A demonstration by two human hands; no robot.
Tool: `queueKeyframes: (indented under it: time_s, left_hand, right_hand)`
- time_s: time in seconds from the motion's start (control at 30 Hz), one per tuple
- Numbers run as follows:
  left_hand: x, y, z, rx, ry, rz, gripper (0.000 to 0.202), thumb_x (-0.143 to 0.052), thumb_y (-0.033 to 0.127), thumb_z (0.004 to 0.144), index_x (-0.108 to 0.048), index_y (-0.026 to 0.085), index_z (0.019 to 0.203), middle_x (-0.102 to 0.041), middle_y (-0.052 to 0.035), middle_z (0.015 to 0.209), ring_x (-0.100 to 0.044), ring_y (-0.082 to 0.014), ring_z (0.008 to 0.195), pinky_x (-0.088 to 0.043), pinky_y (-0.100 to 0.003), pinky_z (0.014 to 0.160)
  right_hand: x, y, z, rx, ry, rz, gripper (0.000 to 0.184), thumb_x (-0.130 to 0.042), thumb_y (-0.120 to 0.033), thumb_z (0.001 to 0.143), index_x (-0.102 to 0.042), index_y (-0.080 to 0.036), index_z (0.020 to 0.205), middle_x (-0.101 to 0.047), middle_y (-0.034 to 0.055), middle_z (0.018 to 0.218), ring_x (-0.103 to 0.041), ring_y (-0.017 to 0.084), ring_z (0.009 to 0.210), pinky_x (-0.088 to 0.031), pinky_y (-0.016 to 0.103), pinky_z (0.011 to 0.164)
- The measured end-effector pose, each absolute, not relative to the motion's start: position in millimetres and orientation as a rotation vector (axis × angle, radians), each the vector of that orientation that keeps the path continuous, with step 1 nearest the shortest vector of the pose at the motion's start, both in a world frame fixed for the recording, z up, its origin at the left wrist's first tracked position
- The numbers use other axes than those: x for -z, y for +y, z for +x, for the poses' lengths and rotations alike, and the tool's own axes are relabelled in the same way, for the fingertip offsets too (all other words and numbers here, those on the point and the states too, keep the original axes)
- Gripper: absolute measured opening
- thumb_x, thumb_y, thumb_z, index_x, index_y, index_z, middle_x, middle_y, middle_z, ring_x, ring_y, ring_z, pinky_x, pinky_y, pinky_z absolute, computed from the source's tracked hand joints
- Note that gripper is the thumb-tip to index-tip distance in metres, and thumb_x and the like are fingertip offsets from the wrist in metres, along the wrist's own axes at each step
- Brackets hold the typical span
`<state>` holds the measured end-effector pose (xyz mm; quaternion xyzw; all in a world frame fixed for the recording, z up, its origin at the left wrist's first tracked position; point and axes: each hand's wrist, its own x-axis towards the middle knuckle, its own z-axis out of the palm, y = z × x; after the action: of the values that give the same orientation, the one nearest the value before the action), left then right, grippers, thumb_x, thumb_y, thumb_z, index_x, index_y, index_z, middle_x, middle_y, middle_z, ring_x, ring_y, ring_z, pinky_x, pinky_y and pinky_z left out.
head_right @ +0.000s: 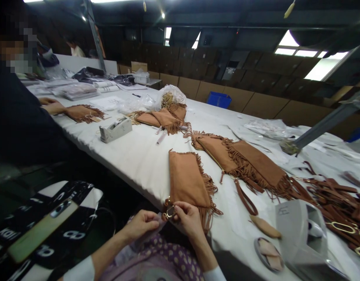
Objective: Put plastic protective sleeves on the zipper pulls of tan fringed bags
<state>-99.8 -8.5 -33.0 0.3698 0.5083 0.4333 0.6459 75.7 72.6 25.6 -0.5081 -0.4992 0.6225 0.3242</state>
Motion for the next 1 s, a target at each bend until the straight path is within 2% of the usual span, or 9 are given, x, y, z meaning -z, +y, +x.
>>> queueKeyframes:
  time_s: [0.37, 0.57, 0.67, 0.83, 1.0]
  left_hand:
    - [14.1, -2.7, -94.3, -0.958, 1.209, 0.77, 0.035, -0.072, 0.043, 0.064, -0.07, 0.01, 0.074, -0.057, 0.0026, 0.054, -0.042, -0.0071, 0.046, -0.027, -0.021, 0.048]
    - [8.4, 12.6, -72.8, -1.08, 1.191, 0.672, 0.033, -0.074, 0.042, 0.059, -0.067, 0.01, 0.064, -0.058, 0.0011, 0.051, -0.044, -0.0075, 0.042, -0.027, -0.021, 0.045]
    - [12.2, 18.9, -65.4, -1.131, 1.171, 0.634, 0.034, -0.073, 0.043, 0.059, -0.067, 0.01, 0.066, -0.06, 0.0, 0.053, -0.044, -0.0075, 0.042, -0.027, -0.021, 0.045]
    - [15.1, 24.2, -61.6, -1.173, 1.167, 0.585, 0.038, -0.075, 0.047, 0.057, -0.066, 0.012, 0.068, -0.061, -0.0005, 0.053, -0.046, -0.0081, 0.042, -0.029, -0.021, 0.045]
    - [11.2, 26.7, -58.5, -1.197, 1.18, 0.549, 0.038, -0.076, 0.047, 0.055, -0.065, 0.012, 0.064, -0.059, 0.0, 0.05, -0.045, -0.0074, 0.041, -0.029, -0.02, 0.043]
  right_hand:
    - [-1.5, 75.0, 76.0, -1.445, -1.445, -1.305, 0.036, -0.074, -0.041, 0.065, -0.073, -0.01, 0.083, -0.066, 0.0022, 0.055, -0.056, 0.014, 0.048, -0.045, 0.025, 0.05]
    - [-3.1, 75.1, 79.0, -1.53, -1.43, -1.309, 0.042, -0.075, -0.046, 0.064, -0.068, -0.011, 0.087, -0.063, 0.0, 0.051, -0.055, 0.014, 0.046, -0.044, 0.024, 0.049]
    - [-4.1, 73.7, 81.5, -1.466, -1.513, -1.316, 0.041, -0.069, -0.051, 0.07, -0.067, -0.013, 0.087, -0.062, 0.0005, 0.053, -0.055, 0.014, 0.046, -0.042, 0.025, 0.046]
    - [-1.0, 72.4, 86.7, -1.076, -1.865, -1.172, 0.03, -0.058, -0.043, 0.083, -0.07, -0.016, 0.077, -0.067, 0.0071, 0.077, -0.062, 0.02, 0.073, -0.047, 0.029, 0.068]
    - [1.4, 73.0, 88.4, -1.124, -1.912, -1.14, 0.023, -0.055, -0.034, 0.085, -0.07, -0.016, 0.085, -0.068, 0.0072, 0.082, -0.063, 0.02, 0.077, -0.048, 0.03, 0.072]
